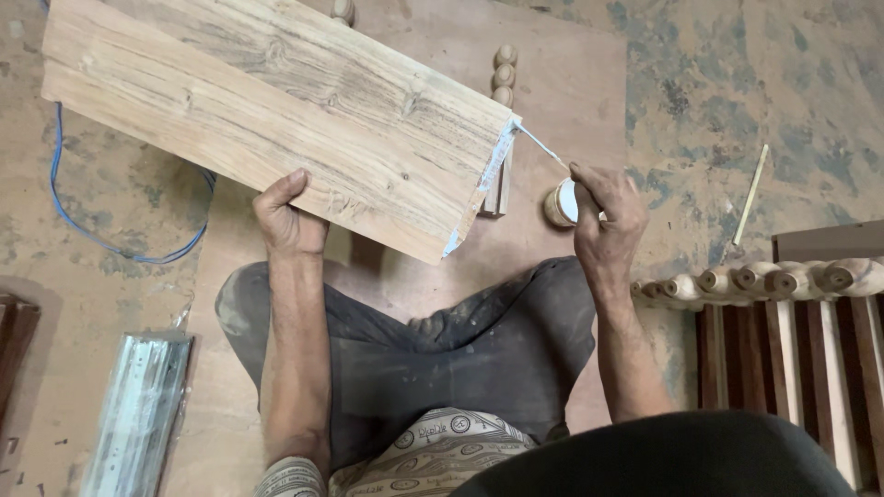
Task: The person sits on the floor of a woodworking shop, moves a plastic-wrapped bundle aside, and picks up a wooden board. Using a small spatula, they scoop white wood filler from a small container and spread it over a hole and damaged edge on the board, then set the board down.
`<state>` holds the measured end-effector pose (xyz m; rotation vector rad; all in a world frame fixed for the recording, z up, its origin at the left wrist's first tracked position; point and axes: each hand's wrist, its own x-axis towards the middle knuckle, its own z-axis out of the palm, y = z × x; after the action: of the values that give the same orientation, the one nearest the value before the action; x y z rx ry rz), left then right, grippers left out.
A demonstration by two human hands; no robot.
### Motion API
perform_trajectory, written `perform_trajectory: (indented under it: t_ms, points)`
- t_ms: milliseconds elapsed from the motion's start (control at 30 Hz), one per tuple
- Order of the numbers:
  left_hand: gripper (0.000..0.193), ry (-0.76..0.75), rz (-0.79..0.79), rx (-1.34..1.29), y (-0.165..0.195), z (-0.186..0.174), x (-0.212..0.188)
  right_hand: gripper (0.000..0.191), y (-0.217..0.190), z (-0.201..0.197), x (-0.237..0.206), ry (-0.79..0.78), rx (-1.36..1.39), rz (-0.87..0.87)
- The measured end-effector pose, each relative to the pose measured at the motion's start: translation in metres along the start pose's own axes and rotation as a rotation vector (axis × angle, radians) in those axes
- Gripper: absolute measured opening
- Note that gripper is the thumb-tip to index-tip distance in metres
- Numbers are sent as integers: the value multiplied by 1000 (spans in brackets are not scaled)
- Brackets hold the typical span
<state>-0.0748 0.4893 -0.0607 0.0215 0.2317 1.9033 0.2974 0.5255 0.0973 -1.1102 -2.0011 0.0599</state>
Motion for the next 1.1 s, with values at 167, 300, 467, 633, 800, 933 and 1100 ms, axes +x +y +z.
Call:
perform_trajectory:
  t_ms: [167,300,467,633,800,933,1100]
  points:
    - [74,-32,9,17,-1,-2,1,25,5,3,-6,3,-37,-18]
    - [70,36,20,14,-1,-7,2,26,-8,2,-23,-89,-64,7]
    - [67,46,59,58,-5,-6,6,34,-27,-13,-52,-256,62,49]
    - [66,48,-17,21,-5,-1,6,34,-27,-15,-46,-196,9,88]
    - [67,26,65,61,-1,-4,3,42,-48,-14,-57,-287,33,-3]
    - [65,59,15,23,-2,-7,6,43,-49,-22,-59,-316,12,22]
    - [65,1,-4,22,2,-10,6,37,-51,-13,-57,-234,-85,-34]
